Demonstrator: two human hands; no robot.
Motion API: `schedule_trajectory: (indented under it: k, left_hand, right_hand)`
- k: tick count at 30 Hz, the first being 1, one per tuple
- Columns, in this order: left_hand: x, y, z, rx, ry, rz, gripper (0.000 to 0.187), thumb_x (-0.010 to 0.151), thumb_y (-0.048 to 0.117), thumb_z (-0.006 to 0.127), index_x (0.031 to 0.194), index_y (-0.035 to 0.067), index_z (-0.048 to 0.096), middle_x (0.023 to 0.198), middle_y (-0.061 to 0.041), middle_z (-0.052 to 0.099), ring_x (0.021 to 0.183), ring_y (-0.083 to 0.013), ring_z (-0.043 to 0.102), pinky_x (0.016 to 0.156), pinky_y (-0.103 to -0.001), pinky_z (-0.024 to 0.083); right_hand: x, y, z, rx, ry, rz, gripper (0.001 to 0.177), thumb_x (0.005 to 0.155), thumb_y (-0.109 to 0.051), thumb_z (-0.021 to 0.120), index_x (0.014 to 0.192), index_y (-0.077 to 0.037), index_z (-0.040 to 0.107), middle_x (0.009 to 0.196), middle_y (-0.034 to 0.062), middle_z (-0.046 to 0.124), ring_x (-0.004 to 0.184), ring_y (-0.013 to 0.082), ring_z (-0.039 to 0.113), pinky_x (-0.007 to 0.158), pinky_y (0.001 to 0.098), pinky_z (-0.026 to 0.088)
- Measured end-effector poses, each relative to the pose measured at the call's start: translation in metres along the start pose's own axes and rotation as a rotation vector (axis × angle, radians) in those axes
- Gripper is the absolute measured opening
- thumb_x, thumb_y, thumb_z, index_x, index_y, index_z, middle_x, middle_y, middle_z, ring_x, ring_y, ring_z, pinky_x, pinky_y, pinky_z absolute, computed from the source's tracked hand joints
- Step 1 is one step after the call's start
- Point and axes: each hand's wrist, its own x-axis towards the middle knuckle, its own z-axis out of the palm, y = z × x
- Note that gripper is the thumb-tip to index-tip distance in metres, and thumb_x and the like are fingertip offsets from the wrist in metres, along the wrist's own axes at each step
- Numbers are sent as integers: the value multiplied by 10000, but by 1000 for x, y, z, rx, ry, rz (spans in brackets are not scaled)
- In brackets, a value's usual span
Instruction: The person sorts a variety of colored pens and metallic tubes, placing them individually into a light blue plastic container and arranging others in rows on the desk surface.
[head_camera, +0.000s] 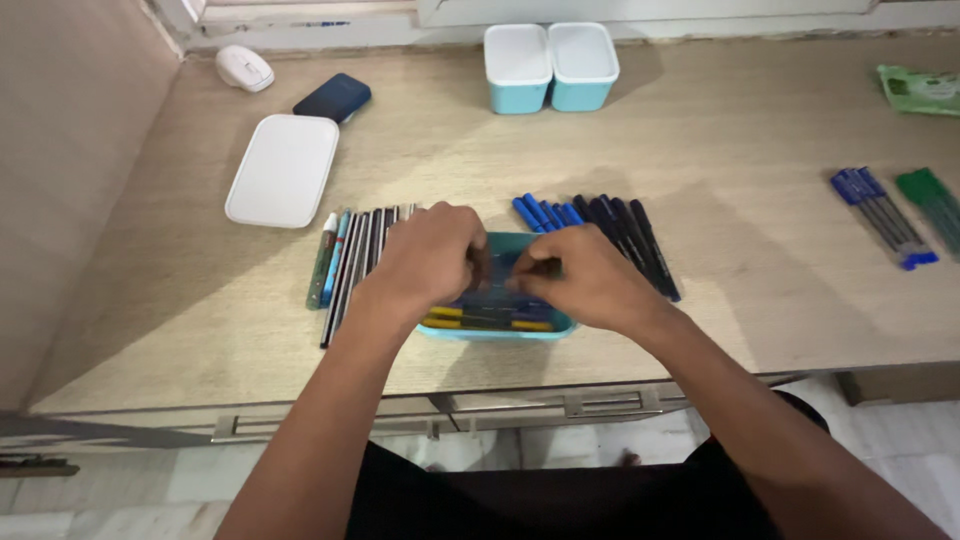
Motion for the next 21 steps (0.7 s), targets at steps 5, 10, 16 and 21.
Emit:
schedule_trajectory:
  k: [5, 10, 16, 21]
  left_hand:
    - [25, 30, 1, -68, 172, 98, 128, 688, 127, 786, 789, 193, 831, 833, -106, 761, 829, -349, 717, 749, -466, 567]
    - [63, 78, 9, -164, 227, 172, 134, 741, 176, 787, 862, 202, 838, 817, -85, 775, 814, -326, 734, 785, -447, 582]
    - [110, 145, 35, -321, 239, 251, 300, 785, 193, 782, 1082, 226, 801, 854, -79, 785, 826, -329, 728, 775, -448, 570]
    - [147, 198, 75, -466, 295, 339, 238, 797, 152, 784, 1031, 181, 821, 902, -95, 776, 832, -278, 758, 775, -398, 593]
  right_hand:
    - [-3, 32, -16, 78, 219, 13, 143, 850, -136, 787, 889, 1, 772, 718, 116, 733, 611, 165, 607, 593, 342, 508]
    - [-11, 72, -51, 185, 441, -21, 131, 873, -140, 764, 897, -12, 753, 686, 62, 701, 605, 83, 600, 570, 291, 502]
    - [-39, 119, -95, 80, 605, 98, 144, 883, -137, 777, 877, 4, 751, 624, 82, 634, 566, 107, 509, 535, 314, 435]
    - [-66, 160, -126, 59, 716, 180, 138, 879, -127, 770, 906, 6, 747, 637, 77, 638, 568, 102, 515, 532, 313, 426]
